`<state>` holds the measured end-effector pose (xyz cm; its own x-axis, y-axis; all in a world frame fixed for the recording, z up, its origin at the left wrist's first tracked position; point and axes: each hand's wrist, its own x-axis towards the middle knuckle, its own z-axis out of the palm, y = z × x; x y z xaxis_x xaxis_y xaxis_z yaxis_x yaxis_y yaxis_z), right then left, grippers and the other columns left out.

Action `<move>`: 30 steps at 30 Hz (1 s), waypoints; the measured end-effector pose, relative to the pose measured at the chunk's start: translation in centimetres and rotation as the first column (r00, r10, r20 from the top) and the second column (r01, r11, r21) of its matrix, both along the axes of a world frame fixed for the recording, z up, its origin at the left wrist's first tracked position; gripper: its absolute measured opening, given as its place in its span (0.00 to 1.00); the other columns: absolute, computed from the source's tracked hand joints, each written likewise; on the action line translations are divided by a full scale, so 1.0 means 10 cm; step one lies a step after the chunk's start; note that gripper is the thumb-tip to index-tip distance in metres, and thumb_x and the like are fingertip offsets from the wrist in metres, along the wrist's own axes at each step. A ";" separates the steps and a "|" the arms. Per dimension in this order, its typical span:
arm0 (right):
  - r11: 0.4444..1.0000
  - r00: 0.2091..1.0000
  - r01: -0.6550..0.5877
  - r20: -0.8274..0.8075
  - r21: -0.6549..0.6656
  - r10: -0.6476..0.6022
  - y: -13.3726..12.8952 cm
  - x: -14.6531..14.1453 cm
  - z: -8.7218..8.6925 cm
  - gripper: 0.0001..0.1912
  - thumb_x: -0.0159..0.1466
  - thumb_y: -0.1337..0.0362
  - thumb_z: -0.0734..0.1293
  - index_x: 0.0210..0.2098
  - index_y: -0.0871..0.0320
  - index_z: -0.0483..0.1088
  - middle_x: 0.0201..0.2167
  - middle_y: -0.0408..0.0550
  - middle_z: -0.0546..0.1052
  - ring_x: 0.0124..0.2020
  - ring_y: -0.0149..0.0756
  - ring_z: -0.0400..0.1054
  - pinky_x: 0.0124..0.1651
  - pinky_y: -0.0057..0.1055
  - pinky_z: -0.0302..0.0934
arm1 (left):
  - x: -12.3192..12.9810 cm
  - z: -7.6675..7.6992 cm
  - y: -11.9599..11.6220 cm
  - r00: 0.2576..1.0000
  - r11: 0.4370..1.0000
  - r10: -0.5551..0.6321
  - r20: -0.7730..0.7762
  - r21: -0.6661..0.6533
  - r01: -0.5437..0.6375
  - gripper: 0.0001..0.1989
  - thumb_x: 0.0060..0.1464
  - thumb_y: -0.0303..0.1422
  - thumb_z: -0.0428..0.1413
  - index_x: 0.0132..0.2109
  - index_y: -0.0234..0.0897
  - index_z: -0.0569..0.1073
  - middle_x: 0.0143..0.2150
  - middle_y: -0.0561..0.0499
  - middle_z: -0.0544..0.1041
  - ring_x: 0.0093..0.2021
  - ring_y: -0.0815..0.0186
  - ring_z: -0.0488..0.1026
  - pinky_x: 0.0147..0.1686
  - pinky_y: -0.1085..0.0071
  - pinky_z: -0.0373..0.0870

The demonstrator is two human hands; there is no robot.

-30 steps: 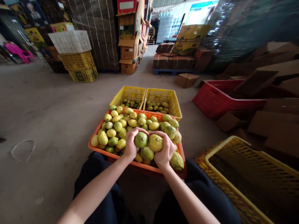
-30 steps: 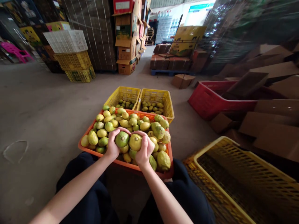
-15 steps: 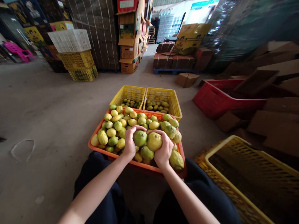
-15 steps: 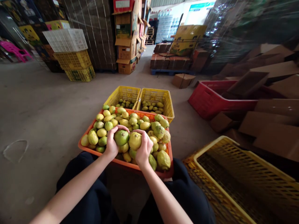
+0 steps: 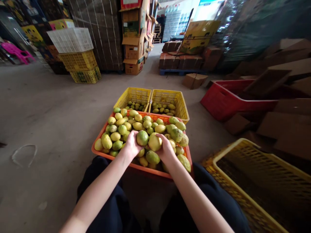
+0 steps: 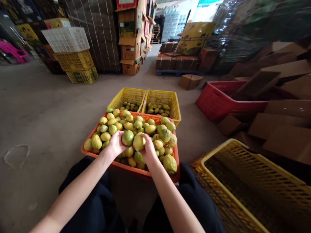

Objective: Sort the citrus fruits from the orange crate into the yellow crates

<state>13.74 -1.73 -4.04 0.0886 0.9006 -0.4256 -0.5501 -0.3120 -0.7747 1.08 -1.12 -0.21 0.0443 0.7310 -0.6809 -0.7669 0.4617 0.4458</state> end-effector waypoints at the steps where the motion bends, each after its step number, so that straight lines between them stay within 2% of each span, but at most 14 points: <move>1: 0.997 0.999 -0.031 -0.030 -0.076 0.029 0.00 0.00 0.04 0.17 0.49 0.53 0.78 0.29 0.51 0.69 0.21 0.40 0.74 0.25 0.42 0.73 0.20 0.35 0.70 | 0.00 0.00 0.00 1.000 1.000 -0.005 0.002 -0.006 0.005 0.08 0.61 0.28 0.48 0.36 0.38 0.72 0.32 0.50 0.78 0.43 0.59 0.79 0.41 0.68 0.77; 3: 0.982 0.996 -0.063 -0.077 -0.177 0.050 -0.01 0.01 0.11 0.17 0.48 0.56 0.79 0.29 0.51 0.69 0.22 0.41 0.76 0.26 0.42 0.74 0.20 0.35 0.69 | 0.01 0.00 -0.01 1.000 1.000 -0.017 0.001 0.004 0.017 0.07 0.60 0.28 0.50 0.37 0.37 0.73 0.30 0.51 0.76 0.41 0.59 0.80 0.41 0.67 0.78; 8: 0.992 0.987 -0.046 -0.157 -0.115 0.028 -0.03 0.02 0.25 0.11 0.51 0.63 0.76 0.33 0.51 0.72 0.25 0.42 0.79 0.26 0.42 0.76 0.20 0.33 0.69 | 0.02 0.05 -0.01 1.000 0.993 -0.026 0.007 0.116 0.025 0.05 0.58 0.25 0.57 0.41 0.34 0.76 0.30 0.50 0.78 0.33 0.63 0.79 0.35 0.70 0.78; 13: 0.991 0.972 -0.051 -0.235 -0.127 0.020 -0.05 0.06 0.33 0.07 0.54 0.62 0.72 0.33 0.51 0.73 0.23 0.43 0.78 0.26 0.43 0.76 0.21 0.35 0.72 | -0.01 0.12 -0.02 0.995 0.993 0.052 0.089 0.097 -0.060 0.08 0.62 0.32 0.59 0.45 0.32 0.77 0.31 0.46 0.78 0.30 0.63 0.78 0.27 0.73 0.78; 16: 0.983 0.963 -0.022 -0.269 -0.181 -0.028 -0.05 0.10 0.31 0.05 0.56 0.60 0.70 0.32 0.51 0.72 0.22 0.43 0.78 0.23 0.42 0.75 0.21 0.36 0.72 | -0.05 0.12 -0.03 0.990 0.995 0.059 0.128 0.069 -0.068 0.12 0.64 0.35 0.57 0.49 0.32 0.78 0.35 0.43 0.80 0.33 0.60 0.81 0.27 0.72 0.78; 21: 0.964 0.949 -0.020 -0.309 -0.267 -0.066 -0.05 0.13 0.23 0.05 0.58 0.59 0.66 0.33 0.51 0.71 0.23 0.45 0.79 0.21 0.40 0.73 0.19 0.34 0.69 | -0.09 0.08 -0.02 0.979 0.995 0.082 0.186 0.036 -0.090 0.15 0.68 0.31 0.49 0.56 0.33 0.76 0.43 0.40 0.82 0.41 0.58 0.83 0.29 0.71 0.81; 25: 0.959 0.976 -0.009 -0.210 -0.282 -0.052 -0.07 0.10 0.27 0.05 0.56 0.60 0.69 0.33 0.51 0.70 0.19 0.42 0.76 0.19 0.40 0.71 0.17 0.33 0.67 | -0.09 0.10 0.01 0.978 0.993 0.113 0.177 0.023 -0.119 0.13 0.68 0.29 0.50 0.54 0.37 0.76 0.44 0.44 0.82 0.42 0.59 0.82 0.35 0.66 0.84; 27: 0.956 0.981 0.027 -0.176 -0.292 -0.082 -0.08 0.09 0.31 0.06 0.55 0.60 0.70 0.32 0.50 0.70 0.19 0.41 0.75 0.18 0.38 0.69 0.17 0.33 0.67 | -0.09 0.13 0.01 0.976 0.988 0.149 0.161 0.024 -0.155 0.09 0.67 0.30 0.53 0.50 0.38 0.76 0.39 0.48 0.81 0.37 0.62 0.81 0.38 0.65 0.84; 30: 0.948 0.974 0.062 -0.190 -0.311 -0.126 -0.08 0.09 0.36 0.05 0.56 0.58 0.68 0.31 0.50 0.70 0.21 0.43 0.77 0.17 0.38 0.68 0.16 0.34 0.67 | -0.07 0.18 0.00 0.974 0.984 0.158 0.159 0.057 -0.169 0.03 0.65 0.32 0.57 0.43 0.39 0.75 0.33 0.52 0.78 0.31 0.65 0.79 0.35 0.67 0.84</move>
